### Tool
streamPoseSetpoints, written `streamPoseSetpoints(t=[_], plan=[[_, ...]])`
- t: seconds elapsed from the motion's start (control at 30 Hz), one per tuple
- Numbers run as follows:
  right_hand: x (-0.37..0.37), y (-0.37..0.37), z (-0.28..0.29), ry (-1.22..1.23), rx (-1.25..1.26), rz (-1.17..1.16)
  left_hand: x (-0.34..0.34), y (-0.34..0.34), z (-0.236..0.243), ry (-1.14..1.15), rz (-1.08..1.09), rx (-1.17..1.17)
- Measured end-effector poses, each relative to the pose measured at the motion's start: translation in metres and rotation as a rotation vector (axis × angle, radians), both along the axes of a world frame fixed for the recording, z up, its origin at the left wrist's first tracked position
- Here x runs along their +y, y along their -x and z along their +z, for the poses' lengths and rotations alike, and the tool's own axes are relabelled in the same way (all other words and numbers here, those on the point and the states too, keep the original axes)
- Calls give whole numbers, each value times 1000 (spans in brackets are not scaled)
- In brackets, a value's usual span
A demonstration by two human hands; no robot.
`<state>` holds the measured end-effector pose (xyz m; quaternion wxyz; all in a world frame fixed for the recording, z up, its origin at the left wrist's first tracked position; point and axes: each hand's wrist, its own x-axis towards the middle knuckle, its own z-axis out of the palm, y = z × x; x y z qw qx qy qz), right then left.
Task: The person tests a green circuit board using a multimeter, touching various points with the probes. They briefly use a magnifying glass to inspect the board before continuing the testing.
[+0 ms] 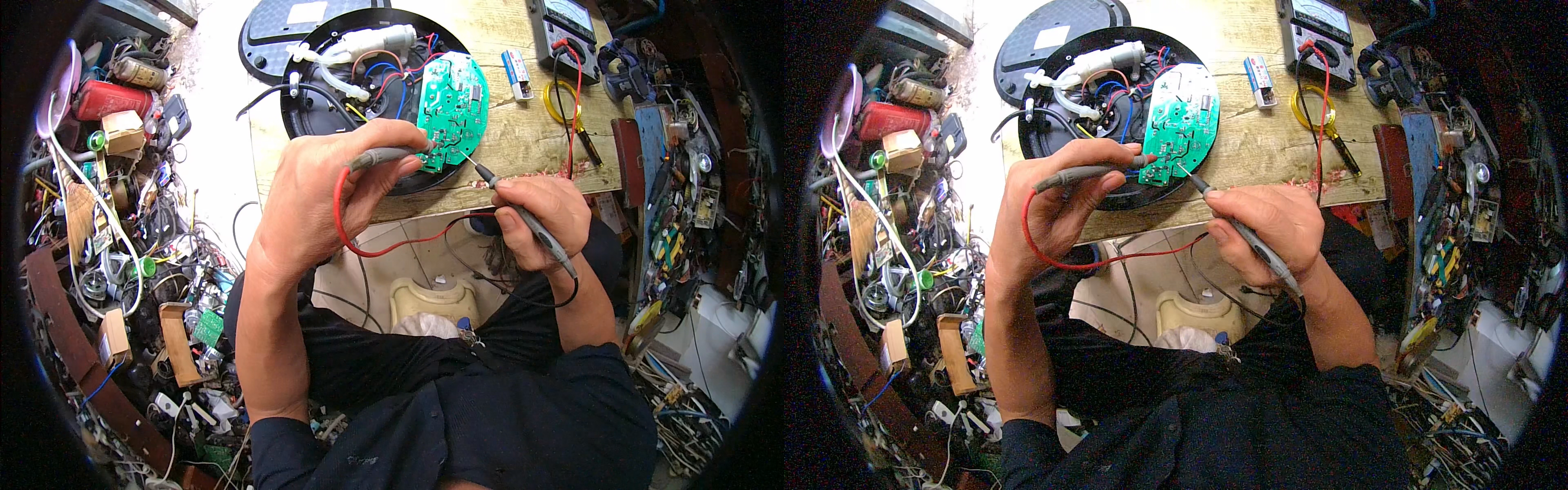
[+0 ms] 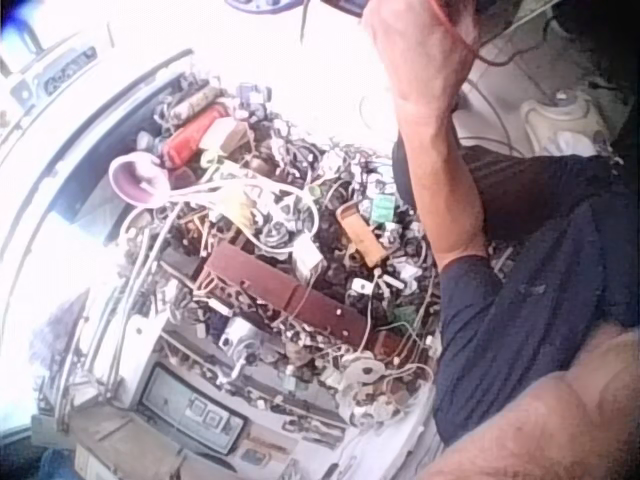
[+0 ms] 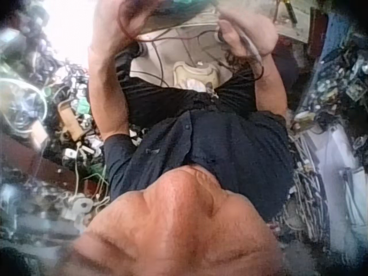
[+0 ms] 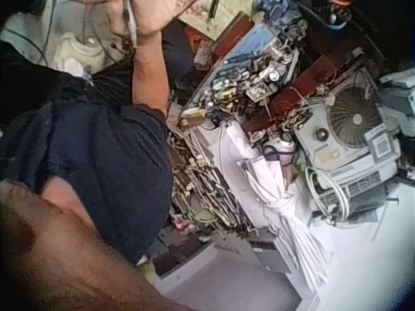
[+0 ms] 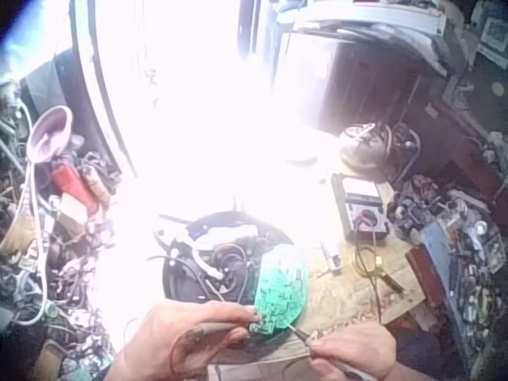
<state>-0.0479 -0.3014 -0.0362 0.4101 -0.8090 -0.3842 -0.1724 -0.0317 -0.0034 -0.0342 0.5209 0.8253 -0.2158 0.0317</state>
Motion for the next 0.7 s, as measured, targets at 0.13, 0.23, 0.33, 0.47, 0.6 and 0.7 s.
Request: streamPoseSetpoints(t=[0.13, 0.23, 0.33, 0.47, 0.6, 0.7], plan=[[0, 0, 3, 17, -7, 5, -1, 0, 0, -7, -4, -10], [-1, 0, 3, 18, -4, 9, -1, -1, 1, -28, -9, -27], [-1, 0, 4, 30, -9, 6, -2, -1, 1, -46, -9, -43], [-1, 0, 2, 26, -3, 8, -1, -1, 2, -59, -10, -44], [-1, -1, 3, 23, -13, 14, -1, -1, 6, -96, -23, -2], [-1, -1, 2, 20, -8, 13, 2, 1, 14, -167, -51, 81]])
